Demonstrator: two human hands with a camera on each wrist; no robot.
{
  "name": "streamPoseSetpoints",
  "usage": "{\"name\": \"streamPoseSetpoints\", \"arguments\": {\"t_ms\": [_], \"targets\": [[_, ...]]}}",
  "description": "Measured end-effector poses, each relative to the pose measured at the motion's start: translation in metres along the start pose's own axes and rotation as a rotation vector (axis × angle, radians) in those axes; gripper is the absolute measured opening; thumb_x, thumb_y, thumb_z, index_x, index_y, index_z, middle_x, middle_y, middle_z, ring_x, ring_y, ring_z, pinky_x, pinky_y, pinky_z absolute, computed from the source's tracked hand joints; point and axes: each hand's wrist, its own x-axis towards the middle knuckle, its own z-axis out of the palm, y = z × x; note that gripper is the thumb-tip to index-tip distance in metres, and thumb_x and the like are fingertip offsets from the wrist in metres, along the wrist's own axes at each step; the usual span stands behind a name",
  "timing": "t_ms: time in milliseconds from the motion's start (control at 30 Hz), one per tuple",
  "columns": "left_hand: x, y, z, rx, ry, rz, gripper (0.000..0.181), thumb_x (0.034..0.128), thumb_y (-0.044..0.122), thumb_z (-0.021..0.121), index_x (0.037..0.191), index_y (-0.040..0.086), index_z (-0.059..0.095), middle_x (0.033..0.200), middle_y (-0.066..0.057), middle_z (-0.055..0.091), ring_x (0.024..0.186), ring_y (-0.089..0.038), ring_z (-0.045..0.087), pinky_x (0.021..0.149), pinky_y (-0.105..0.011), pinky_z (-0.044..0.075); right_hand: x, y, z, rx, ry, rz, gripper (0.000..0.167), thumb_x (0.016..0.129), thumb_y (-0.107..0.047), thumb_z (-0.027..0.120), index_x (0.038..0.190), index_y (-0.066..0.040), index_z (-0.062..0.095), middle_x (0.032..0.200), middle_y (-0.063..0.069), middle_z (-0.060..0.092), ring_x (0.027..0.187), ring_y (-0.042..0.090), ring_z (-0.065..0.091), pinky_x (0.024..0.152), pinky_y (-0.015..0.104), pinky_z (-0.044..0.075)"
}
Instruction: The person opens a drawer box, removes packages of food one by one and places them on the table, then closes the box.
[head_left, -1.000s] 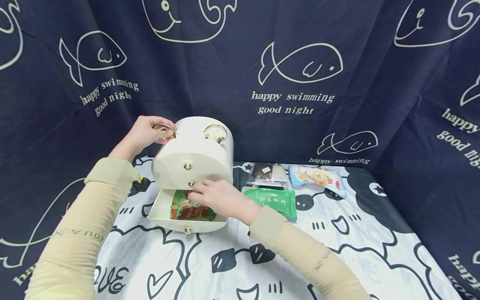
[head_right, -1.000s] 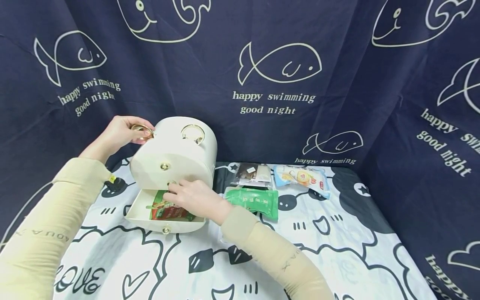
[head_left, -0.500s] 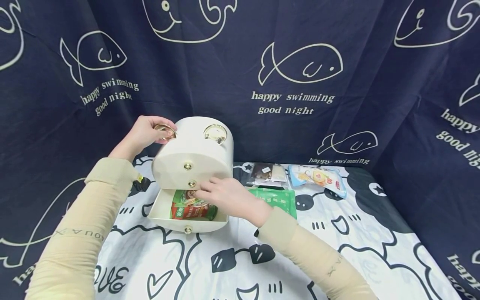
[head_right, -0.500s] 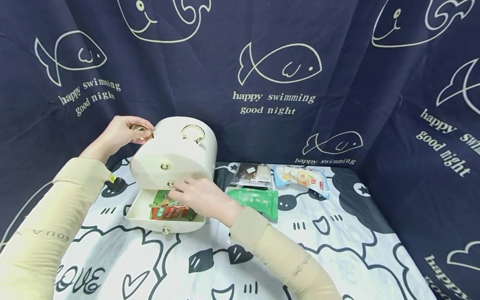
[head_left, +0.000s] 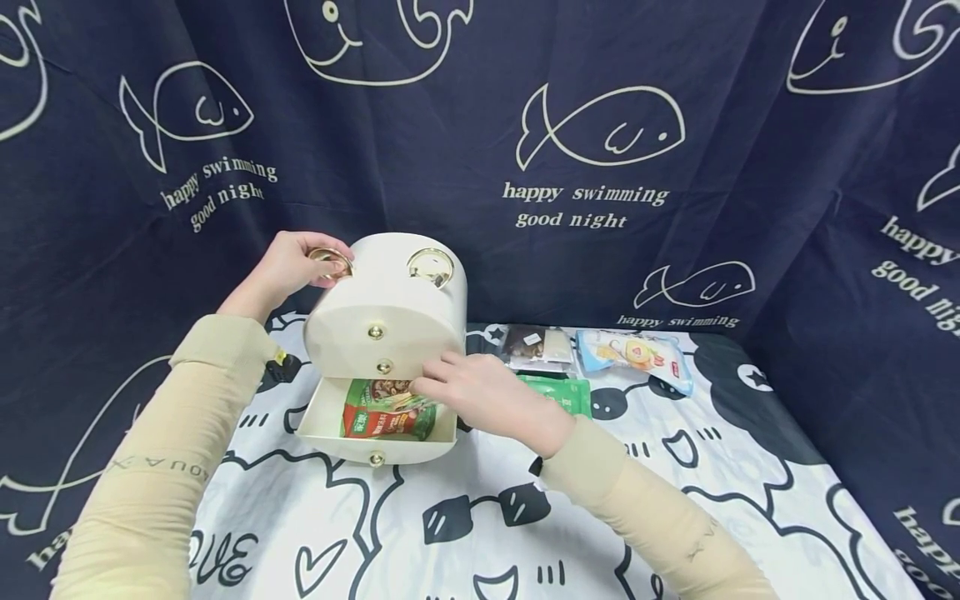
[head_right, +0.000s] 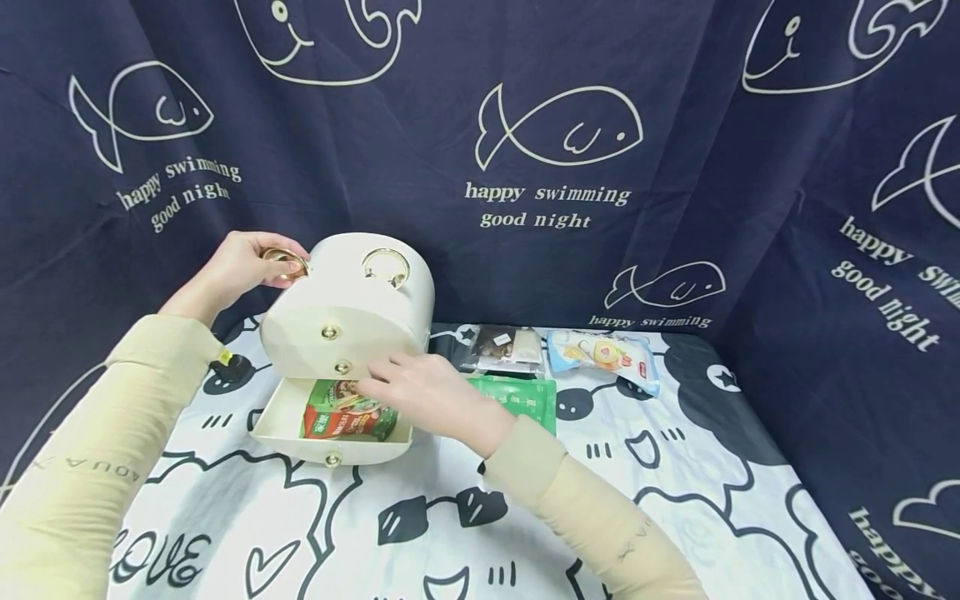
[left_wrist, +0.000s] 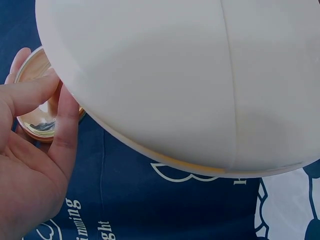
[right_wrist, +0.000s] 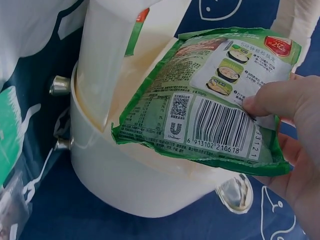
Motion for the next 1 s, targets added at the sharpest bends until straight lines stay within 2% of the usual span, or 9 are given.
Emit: {"name": "streamPoseSetpoints", "arguments": {"t_ms": [333,567,700,833,1000], "targets": [[0.000,-0.001,-0.001,-0.008,0.000,0.011,0.020,0.0846,0.005,0.069,0.105,0.005,0.068,0.084,0.000,0.070,0.076,-0.009,0.064,0.064,-0.025,0.058,-0.014,0.009,-0.014,0.041,-0.003,0.021,0.032,0.084,0.005,0.057,0.105,-0.019,0.061,0.092,-0.005,0.056,0.079,0.013,0.054,0.049,0.025,0.043],[-0.001,-0.001,0.000,-0.004,-0.001,0.010,0.020,0.0849,0.004,0.068,0.105,0.005,0.068,0.084,0.002,0.070,0.077,-0.009,0.064,0.065,-0.024,0.058,-0.027,0.016,-0.023,0.014,0.014,0.046,0.027,0.087,-0.002,0.060,0.105,-0.021,0.060,0.095,-0.006,0.056,0.079,0.013,0.055,0.051,0.024,0.044],[-0.001,-0.001,0.001,-0.001,0.001,0.006,0.020,0.0851,0.004,0.068,0.105,0.005,0.068,0.084,0.002,0.070,0.078,-0.009,0.064,0.065,-0.024,0.058,-0.036,0.021,-0.027,0.000,0.017,0.057,0.033,0.082,0.001,0.063,0.106,-0.021,0.061,0.094,-0.006,0.056,0.079,0.013,0.055,0.053,0.024,0.045],[-0.001,-0.001,0.000,0.004,0.003,0.007,0.020,0.0851,0.004,0.068,0.105,0.005,0.067,0.083,0.003,0.070,0.078,-0.009,0.063,0.065,-0.024,0.058,-0.043,0.027,-0.033,-0.018,0.036,0.085,0.032,0.081,0.001,0.064,0.104,-0.021,0.062,0.093,-0.007,0.057,0.079,0.013,0.055,0.051,0.023,0.043],[-0.002,-0.001,0.000,0.008,0.006,0.007,0.020,0.0856,0.004,0.067,0.105,0.006,0.067,0.083,0.003,0.070,0.078,-0.009,0.063,0.065,-0.024,0.057,-0.056,0.035,-0.037,-0.006,0.096,0.112,0.021,0.084,-0.006,0.064,0.100,-0.020,0.062,0.090,-0.006,0.058,0.076,0.015,0.055,0.049,0.026,0.043]]}}
